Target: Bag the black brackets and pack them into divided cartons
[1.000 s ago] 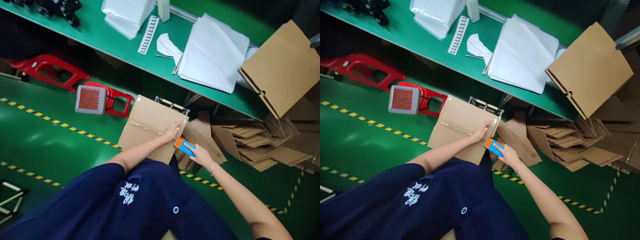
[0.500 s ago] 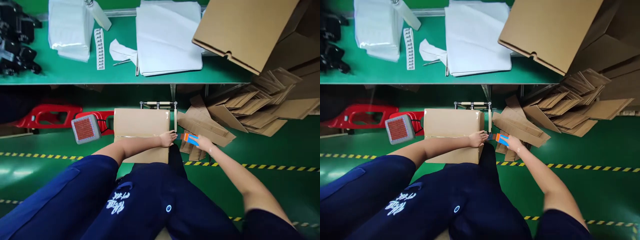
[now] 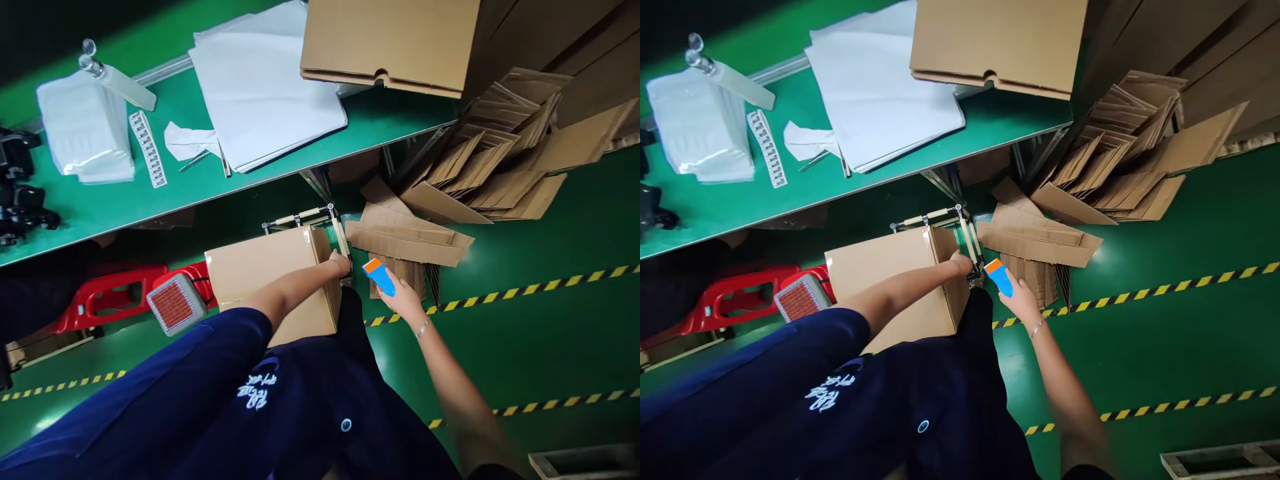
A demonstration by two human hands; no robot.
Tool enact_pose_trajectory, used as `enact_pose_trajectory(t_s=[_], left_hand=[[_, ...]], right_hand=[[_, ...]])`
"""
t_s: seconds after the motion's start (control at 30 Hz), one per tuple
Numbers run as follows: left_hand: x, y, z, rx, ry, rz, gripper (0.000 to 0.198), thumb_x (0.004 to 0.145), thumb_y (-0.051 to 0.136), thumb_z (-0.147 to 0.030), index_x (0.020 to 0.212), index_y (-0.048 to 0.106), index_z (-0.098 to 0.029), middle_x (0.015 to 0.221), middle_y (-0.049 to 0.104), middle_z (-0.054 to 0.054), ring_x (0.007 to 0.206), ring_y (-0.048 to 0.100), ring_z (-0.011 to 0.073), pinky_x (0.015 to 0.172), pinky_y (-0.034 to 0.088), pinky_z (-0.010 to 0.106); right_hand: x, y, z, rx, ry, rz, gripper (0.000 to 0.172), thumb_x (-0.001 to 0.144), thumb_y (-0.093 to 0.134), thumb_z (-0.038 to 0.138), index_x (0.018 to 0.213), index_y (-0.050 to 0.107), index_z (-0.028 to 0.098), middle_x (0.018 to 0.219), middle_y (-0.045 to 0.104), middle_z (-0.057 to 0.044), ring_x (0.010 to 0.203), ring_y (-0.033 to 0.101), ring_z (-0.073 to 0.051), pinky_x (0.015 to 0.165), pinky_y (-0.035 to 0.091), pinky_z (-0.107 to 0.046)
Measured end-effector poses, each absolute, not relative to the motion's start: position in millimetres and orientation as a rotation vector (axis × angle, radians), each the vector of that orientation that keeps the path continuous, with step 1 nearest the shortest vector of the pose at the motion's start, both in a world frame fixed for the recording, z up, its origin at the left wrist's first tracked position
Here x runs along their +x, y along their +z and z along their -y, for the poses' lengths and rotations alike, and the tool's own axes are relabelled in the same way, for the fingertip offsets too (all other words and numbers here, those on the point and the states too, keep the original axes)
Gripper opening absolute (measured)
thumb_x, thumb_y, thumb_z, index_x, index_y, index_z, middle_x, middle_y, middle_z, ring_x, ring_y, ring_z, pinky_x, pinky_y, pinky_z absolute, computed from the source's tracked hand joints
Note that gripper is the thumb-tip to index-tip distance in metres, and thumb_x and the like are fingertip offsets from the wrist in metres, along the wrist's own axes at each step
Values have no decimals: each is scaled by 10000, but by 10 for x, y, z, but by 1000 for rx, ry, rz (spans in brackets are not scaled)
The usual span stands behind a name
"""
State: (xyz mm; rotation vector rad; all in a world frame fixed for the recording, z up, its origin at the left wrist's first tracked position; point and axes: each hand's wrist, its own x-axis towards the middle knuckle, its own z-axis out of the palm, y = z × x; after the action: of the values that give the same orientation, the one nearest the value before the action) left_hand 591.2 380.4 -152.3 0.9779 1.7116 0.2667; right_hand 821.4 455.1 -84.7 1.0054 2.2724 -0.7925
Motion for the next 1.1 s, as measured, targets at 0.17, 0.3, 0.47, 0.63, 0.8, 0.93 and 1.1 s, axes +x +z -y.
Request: enact_pose_trajectory(t_s=[0.17,0.3,0.47,0.63,0.8,0.93,1.1], left_hand=[[5929,-1122,-3847,837,415,-1531,388,976,437,-442,933,692,-153,906,711,53,810,670,162,732,533,286],[6060,-848,-3689,751,545,-1523,303,940,497,-360,861,688,-138,752,703,32,655,640,121,611,491,215],[5563,-777,-3681,663,610,-1706,138,837,590,-173,741,669,-112,623,650,16,571,595,99,609,486,215],[4300,-811,-3716,628,537,-2010,101,860,604,-178,812,662,-110,733,666,20,678,612,113,676,499,251],[3977,-959,-3660,690,258,-2090,203,880,650,-325,881,656,-121,890,683,29,813,652,160,768,540,339],[4213,-1018,-3590,815,114,-2187,278,926,576,-369,1018,642,-116,1050,673,87,988,642,206,902,504,422],[4391,-943,-3475,1068,52,-2173,480,1025,232,-306,1073,646,-68,1116,666,201,1139,598,277,974,448,407]], right_hand=[[8604,-604,-3883,1355,-888,-2539,764,874,526,460,1520,229,180,1019,580,-114,921,608,-265,747,510,-344],[8452,-473,-3642,1377,-781,-2650,680,887,511,468,1470,352,155,962,551,-108,890,592,-255,744,510,-340],[8128,-4,-3504,1276,-627,-2639,616,889,502,469,1446,430,215,828,528,-55,675,544,-192,580,441,-272],[7920,294,-3223,1266,-683,-2584,607,906,471,464,1475,382,272,835,569,-52,609,535,-169,529,393,-256],[7723,217,-3069,1273,-740,-2518,631,887,502,476,1477,366,299,841,589,-44,617,566,-178,520,393,-254],[7618,235,-3015,1333,-738,-2482,647,885,510,485,1484,346,304,870,595,-45,638,580,-175,531,407,-252],[8174,355,-2640,1339,-694,-2395,608,874,520,445,1451,415,284,893,594,-64,678,598,-193,570,431,-267]])
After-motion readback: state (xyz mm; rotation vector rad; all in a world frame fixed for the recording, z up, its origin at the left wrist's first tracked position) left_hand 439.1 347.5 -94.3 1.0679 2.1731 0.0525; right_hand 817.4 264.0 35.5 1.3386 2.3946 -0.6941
